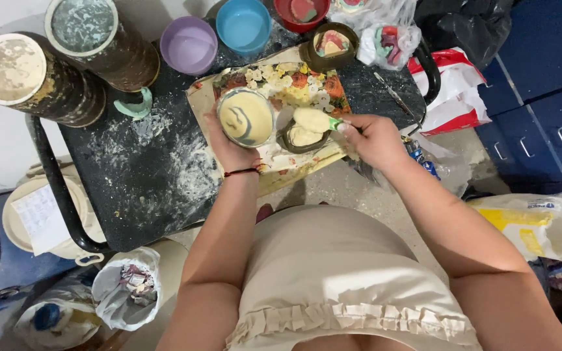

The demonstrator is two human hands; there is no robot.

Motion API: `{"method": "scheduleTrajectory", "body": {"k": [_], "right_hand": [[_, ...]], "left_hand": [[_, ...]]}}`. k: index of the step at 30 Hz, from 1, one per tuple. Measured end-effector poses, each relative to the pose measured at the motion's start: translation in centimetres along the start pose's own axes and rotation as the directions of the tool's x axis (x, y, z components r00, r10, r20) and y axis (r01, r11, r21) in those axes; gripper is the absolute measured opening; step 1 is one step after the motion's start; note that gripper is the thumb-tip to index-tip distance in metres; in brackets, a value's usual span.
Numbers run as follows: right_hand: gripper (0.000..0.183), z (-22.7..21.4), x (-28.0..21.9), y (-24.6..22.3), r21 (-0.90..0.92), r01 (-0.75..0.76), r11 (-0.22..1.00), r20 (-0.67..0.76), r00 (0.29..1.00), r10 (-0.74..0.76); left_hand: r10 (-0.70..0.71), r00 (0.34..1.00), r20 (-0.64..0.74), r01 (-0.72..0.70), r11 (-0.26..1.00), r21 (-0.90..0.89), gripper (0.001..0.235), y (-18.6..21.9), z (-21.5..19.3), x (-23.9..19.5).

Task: The person mixes a yellow batter in a small bowl using a green spatula, then pours the mixture into a round metal mold. They tap the mold on the table to settle the contents and place it on a nearby shelf before returning to mix more batter.

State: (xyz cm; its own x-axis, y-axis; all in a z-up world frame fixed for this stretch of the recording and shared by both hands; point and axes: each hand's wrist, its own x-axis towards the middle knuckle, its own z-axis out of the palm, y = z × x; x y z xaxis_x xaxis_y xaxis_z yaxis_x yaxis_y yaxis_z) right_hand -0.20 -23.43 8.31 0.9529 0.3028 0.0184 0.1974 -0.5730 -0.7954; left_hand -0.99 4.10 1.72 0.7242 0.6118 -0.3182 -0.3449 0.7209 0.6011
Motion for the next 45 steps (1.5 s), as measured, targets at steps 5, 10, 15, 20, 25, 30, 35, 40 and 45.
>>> {"method": "scheduleTrajectory", "body": {"k": [5,10,15,20,25,30,35,40,45], "right_hand": [[0.020,0.8,0.9,3.2,-0.382,0.396,0.835,0.020,0.907,-0.422],[0.028,1.0,1.7,4.1,-0.328,0.559,0.761,-0.035,0.798,-0.601],[0.025,1.3,0.9,3.4,-0.284,0.547,0.787,-0.060,0.809,-0.584],[0.027,1.7,1.4,3.9,-0.284,0.581,0.763,-0.060,0.784,-0.618],[0.021,1.7,1.9,6.8,-0.302,0.577,0.759,-0.087,0.776,-0.624],[0.022,1.1,1.2,7.2,-0.315,0.525,0.791,-0.123,0.804,-0.582],[0.024,0.6,1.1,7.5,-0.364,0.509,0.780,-0.115,0.806,-0.580],[0.024,-0.4,1.0,6.4,-0.328,0.505,0.798,-0.126,0.814,-0.567],[0.026,-1.2,0.8,3.6,0.024,0.408,0.913,-0.192,0.898,-0.396]], "left_hand": [[0.043,0.995,0.092,-0.043,0.999,-0.002,0.062,1.7,1.1,-1.6],[0.072,0.981,0.181,-0.061,0.996,-0.067,0.057,2.1,1.9,-2.3],[0.081,0.972,0.222,-0.072,0.996,-0.047,0.062,0.8,0.3,-1.5],[0.085,0.969,0.233,-0.079,0.996,-0.037,0.062,0.5,0.0,-1.5],[0.068,0.968,0.240,-0.060,0.997,-0.039,0.060,0.3,-0.5,-1.3],[0.060,0.959,0.279,-0.060,0.998,-0.008,0.052,0.1,-0.5,-1.1],[0.060,0.961,0.270,-0.079,0.995,0.059,0.056,0.2,-0.4,-1.5],[0.027,0.971,0.236,-0.043,0.997,0.063,0.049,0.7,1.2,-2.2],[-0.153,0.974,0.167,0.145,0.987,0.064,0.048,1.1,1.6,-3.5]]}}
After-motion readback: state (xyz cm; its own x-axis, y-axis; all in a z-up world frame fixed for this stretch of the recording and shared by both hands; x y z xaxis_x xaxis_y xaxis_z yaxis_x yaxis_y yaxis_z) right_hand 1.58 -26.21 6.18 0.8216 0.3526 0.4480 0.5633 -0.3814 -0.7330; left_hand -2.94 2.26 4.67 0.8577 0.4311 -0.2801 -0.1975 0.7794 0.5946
